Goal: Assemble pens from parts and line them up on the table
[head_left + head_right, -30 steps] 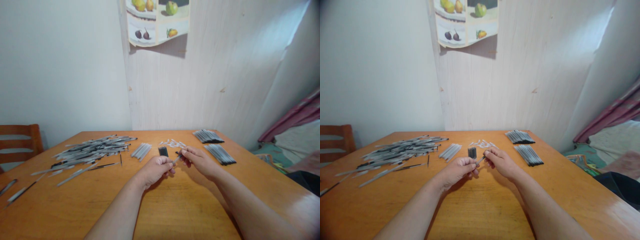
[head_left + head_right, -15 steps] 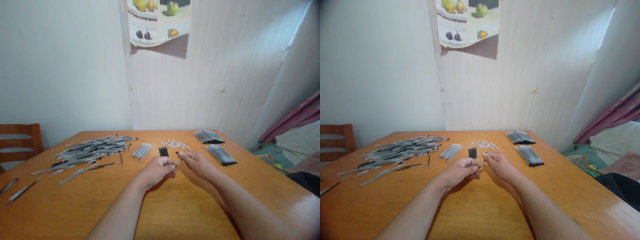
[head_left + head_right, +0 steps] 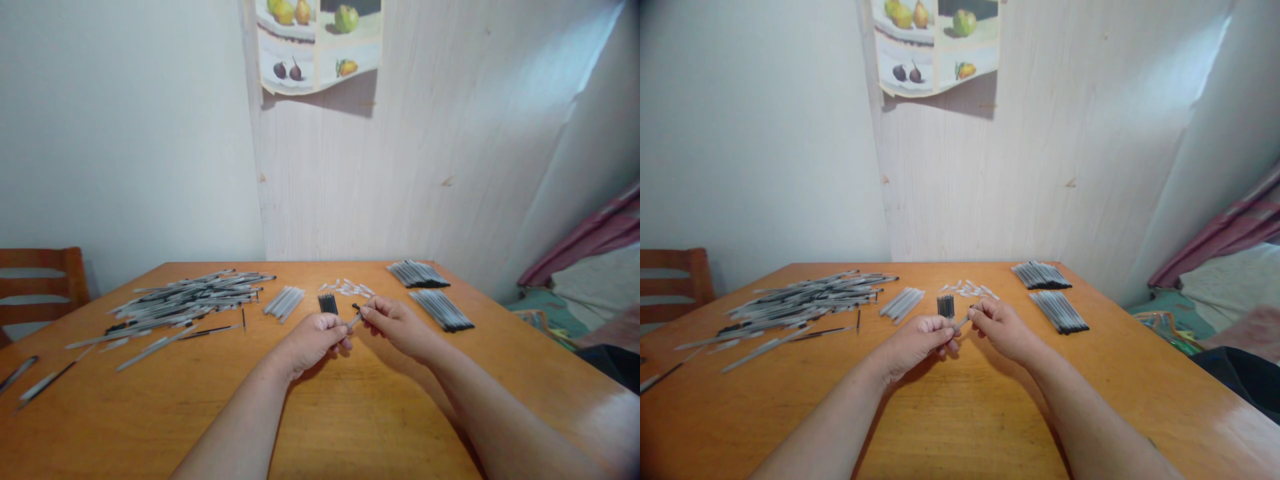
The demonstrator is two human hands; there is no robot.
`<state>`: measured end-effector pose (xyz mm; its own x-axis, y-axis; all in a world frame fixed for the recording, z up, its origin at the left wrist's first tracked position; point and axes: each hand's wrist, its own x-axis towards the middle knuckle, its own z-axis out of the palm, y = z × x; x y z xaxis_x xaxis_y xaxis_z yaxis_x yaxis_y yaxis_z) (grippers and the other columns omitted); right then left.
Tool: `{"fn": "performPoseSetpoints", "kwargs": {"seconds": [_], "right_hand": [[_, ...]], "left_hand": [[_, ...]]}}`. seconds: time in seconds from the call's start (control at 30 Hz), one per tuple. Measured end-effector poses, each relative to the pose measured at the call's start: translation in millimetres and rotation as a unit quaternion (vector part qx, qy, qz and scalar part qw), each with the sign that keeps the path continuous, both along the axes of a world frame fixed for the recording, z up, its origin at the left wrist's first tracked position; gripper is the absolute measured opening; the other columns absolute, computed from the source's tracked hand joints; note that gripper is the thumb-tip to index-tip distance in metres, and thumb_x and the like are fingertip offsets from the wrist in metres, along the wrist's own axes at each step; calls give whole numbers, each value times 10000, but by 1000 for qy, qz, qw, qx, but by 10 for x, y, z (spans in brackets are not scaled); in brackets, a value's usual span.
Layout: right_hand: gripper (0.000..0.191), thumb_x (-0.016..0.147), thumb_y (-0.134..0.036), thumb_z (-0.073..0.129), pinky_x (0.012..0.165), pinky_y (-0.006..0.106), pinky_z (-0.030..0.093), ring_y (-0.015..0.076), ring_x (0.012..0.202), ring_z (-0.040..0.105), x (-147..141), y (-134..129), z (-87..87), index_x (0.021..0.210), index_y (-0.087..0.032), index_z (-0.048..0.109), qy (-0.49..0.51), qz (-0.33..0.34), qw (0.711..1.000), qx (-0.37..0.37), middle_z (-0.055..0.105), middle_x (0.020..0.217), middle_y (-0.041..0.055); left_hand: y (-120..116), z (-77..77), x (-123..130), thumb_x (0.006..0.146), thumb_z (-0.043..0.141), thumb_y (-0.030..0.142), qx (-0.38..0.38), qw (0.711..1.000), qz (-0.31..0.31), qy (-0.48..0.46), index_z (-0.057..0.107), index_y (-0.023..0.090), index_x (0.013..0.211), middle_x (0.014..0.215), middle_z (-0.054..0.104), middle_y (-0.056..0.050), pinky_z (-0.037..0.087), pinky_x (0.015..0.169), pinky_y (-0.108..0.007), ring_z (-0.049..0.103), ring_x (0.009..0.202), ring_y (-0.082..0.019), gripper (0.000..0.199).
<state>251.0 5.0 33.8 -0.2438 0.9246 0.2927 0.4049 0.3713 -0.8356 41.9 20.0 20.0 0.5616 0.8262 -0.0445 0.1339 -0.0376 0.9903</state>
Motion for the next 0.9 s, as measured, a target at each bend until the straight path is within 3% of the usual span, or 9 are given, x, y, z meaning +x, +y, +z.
{"fn": "performPoseSetpoints", "kwargs": {"seconds": [0.17,0.33,0.47,0.6,0.73,0.9], "right_hand": [[442,911,-543,467,572,280,318,144,599,432,-50,22,-33,610,-219,466,-65,-46,995,57,472,607,-10],[479,919,-575,425,547,287,300,141,553,390,-52,66,-78,591,-226,426,-46,-42,998,33,414,564,-21],[440,945,-554,391,561,281,355,141,584,461,-24,35,-21,689,-218,512,13,-35,999,17,505,634,-6],[353,906,-533,500,592,272,401,134,615,501,1,7,23,800,-203,565,73,5,997,-30,559,704,-2],[361,884,-537,540,604,267,395,126,606,490,13,22,-12,762,-198,560,62,22,997,-31,546,661,-12],[364,903,-506,520,563,261,345,119,572,443,-25,30,-64,699,-204,509,19,-21,1000,-3,501,608,-28]], "left_hand": [[-22,2,17,773,656,346,25,1000,14,9,644,131,808,771,689,-70,365,614,-246,561,653,-125,218],[-44,43,33,806,611,340,40,999,14,24,641,134,802,762,690,-69,355,588,-247,535,616,-117,208],[-33,38,35,838,587,411,16,1000,17,18,647,117,876,797,698,-90,386,618,-257,539,617,-115,303],[-2,0,16,834,591,448,-6,1000,2,-2,649,106,927,828,700,-102,395,621,-257,546,629,-115,359],[4,-3,3,834,591,451,-7,1000,-4,-4,644,109,909,834,700,-103,394,624,-256,545,635,-114,353],[-13,17,19,803,621,346,30,999,29,18,630,131,850,799,697,-78,384,620,-250,558,642,-120,220]]}}
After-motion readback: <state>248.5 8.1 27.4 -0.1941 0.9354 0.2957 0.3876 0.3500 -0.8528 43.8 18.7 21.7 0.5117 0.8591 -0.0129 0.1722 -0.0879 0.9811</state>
